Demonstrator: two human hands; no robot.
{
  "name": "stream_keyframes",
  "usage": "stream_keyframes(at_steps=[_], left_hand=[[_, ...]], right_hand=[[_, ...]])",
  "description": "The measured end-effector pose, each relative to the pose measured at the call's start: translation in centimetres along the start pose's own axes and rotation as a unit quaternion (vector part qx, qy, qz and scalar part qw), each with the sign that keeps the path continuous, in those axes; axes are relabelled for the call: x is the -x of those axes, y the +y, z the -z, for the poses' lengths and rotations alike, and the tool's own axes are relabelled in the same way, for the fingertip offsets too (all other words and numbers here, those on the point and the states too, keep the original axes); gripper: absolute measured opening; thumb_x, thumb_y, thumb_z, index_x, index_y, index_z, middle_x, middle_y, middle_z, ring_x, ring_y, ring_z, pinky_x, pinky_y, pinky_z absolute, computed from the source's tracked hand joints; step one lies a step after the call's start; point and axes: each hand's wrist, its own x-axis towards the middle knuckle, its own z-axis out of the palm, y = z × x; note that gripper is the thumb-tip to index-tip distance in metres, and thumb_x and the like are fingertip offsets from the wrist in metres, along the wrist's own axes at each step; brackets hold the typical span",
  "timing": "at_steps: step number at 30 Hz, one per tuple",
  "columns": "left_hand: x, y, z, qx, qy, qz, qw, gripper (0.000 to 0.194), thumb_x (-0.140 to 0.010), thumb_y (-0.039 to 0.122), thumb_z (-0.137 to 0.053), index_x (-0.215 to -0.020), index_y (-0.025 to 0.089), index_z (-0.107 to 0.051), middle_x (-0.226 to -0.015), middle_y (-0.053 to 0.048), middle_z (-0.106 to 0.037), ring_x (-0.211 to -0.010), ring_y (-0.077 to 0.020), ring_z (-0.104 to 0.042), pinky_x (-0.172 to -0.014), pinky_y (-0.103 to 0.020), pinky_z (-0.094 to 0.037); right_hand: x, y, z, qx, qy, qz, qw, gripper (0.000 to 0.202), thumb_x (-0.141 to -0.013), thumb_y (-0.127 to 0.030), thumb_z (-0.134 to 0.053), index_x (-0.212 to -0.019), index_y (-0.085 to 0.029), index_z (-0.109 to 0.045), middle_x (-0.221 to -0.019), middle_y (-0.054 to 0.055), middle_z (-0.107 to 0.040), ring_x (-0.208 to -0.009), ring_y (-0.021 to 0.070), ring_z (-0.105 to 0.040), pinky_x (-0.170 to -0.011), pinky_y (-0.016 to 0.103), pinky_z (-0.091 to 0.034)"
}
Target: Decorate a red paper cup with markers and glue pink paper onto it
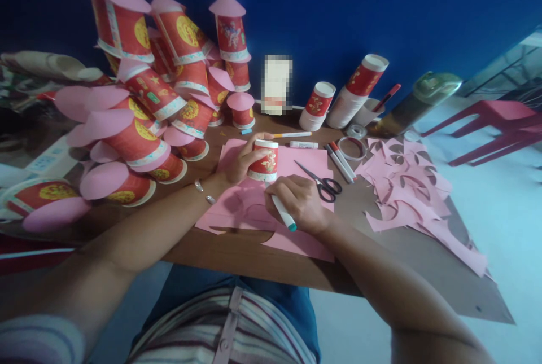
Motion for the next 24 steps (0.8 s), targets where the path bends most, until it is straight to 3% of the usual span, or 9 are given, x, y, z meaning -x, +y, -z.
stream_keyframes(at_steps=[5, 15, 24], left_hand=[[-0.1, -0.1, -0.1, 0.006, -0.003, 0.001, 1.000, 0.055, -0.084, 0.048, -0.071, -0.132, 0.025, -0.056, -0.110, -0.003, -0.070, -0.094, -0.0186, -0.069, -0.081, -0.029, -0.056], [0.2, 0.0, -0.1, -0.023, -0.001, -0.004, 1.000, 0.054, -0.088, 0.048, -0.066, -0.134, 0.024, -0.055, -0.118, -0.005, -0.072, -0.101, -0.0199, -0.070, -0.085, -0.029, -0.055], [0.5, 0.8, -0.4, -0.006, 0.003, 0.011, 1.000, 0.050, -0.087, 0.043, -0.069, -0.132, 0.025, -0.058, -0.110, -0.003, -0.073, -0.093, -0.0184, -0.069, -0.080, -0.027, -0.054]], right_hand=[[0.1, 0.1, -0.1, 0.003, -0.003, -0.003, 1.000, 0.020, -0.094, -0.004, -0.065, -0.093, -0.023, -0.059, -0.071, -0.003, -0.067, -0.059, 0.0133, -0.061, -0.059, 0.027, -0.049], [0.3, 0.3, 0.0, 0.000, -0.030, -0.017, 0.999, 0.019, -0.093, -0.004, -0.065, -0.094, -0.022, -0.062, -0.073, -0.003, -0.068, -0.061, 0.0139, -0.061, -0.062, 0.028, -0.048], [0.2, 0.3, -0.1, -0.001, -0.036, -0.010, 0.999, 0.017, -0.096, -0.005, -0.064, -0.094, -0.022, -0.061, -0.074, -0.002, -0.069, -0.062, 0.0135, -0.062, -0.062, 0.027, -0.048]])
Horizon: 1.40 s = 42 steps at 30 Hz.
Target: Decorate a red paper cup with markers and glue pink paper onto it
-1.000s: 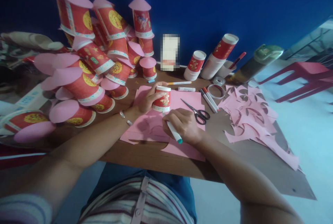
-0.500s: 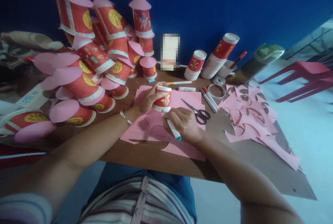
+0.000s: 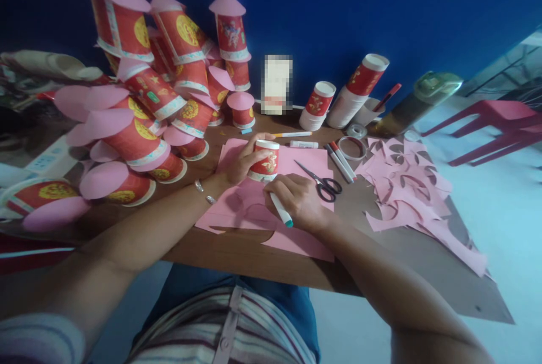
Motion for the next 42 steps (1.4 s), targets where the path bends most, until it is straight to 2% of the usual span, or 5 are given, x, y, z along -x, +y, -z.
stream_keyframes(at_steps=[11, 17, 24, 36, 42], left_hand=[[-0.1, -0.4, 0.2, -0.002, 0.013, -0.015, 1.000, 0.048, -0.085, 0.046, -0.074, -0.129, 0.028, -0.064, -0.118, -0.003, -0.075, -0.101, -0.0209, -0.071, -0.086, -0.028, -0.053], [0.0, -0.1, 0.0, 0.026, 0.009, 0.003, 1.000, 0.051, -0.083, 0.046, -0.077, -0.129, 0.028, -0.063, -0.106, -0.002, -0.075, -0.090, -0.0193, -0.070, -0.080, -0.028, -0.053], [0.1, 0.4, 0.0, 0.006, 0.008, 0.006, 1.000, 0.054, -0.083, 0.045, -0.077, -0.131, 0.026, -0.061, -0.108, -0.003, -0.074, -0.092, -0.0192, -0.070, -0.081, -0.028, -0.054], [-0.5, -0.6, 0.3, 0.025, 0.013, 0.001, 1.000, 0.057, -0.081, 0.048, -0.080, -0.130, 0.026, -0.062, -0.113, -0.002, -0.073, -0.095, -0.0185, -0.071, -0.081, -0.029, -0.055], [-0.4, -0.3, 0.2, 0.051, 0.025, 0.002, 0.998, 0.055, -0.080, 0.046, -0.083, -0.128, 0.026, -0.063, -0.112, -0.002, -0.073, -0.094, -0.0180, -0.071, -0.082, -0.028, -0.056]], right_hand=[[-0.1, -0.3, 0.0, -0.020, 0.024, 0.026, 0.999, 0.019, -0.095, -0.006, -0.065, -0.094, -0.024, -0.059, -0.071, -0.003, -0.067, -0.060, 0.0132, -0.061, -0.060, 0.027, -0.049], [-0.1, -0.4, 0.1, -0.030, 0.022, 0.030, 0.999, 0.021, -0.093, -0.004, -0.065, -0.094, -0.024, -0.059, -0.071, -0.003, -0.067, -0.060, 0.0136, -0.060, -0.059, 0.027, -0.048], [-0.2, -0.3, 0.1, -0.026, 0.030, 0.035, 0.999, 0.021, -0.094, -0.004, -0.066, -0.094, -0.023, -0.059, -0.072, -0.003, -0.067, -0.060, 0.0137, -0.061, -0.060, 0.027, -0.050], [-0.2, -0.3, 0.0, -0.013, 0.038, 0.033, 0.999, 0.021, -0.095, -0.004, -0.066, -0.096, -0.023, -0.059, -0.071, -0.003, -0.068, -0.061, 0.0138, -0.064, -0.061, 0.027, -0.053], [0.5, 0.7, 0.0, 0.011, 0.047, 0.027, 0.998, 0.022, -0.100, -0.010, -0.068, -0.119, -0.022, -0.065, -0.083, 0.002, -0.074, -0.068, 0.0164, -0.070, -0.063, 0.028, -0.055]])
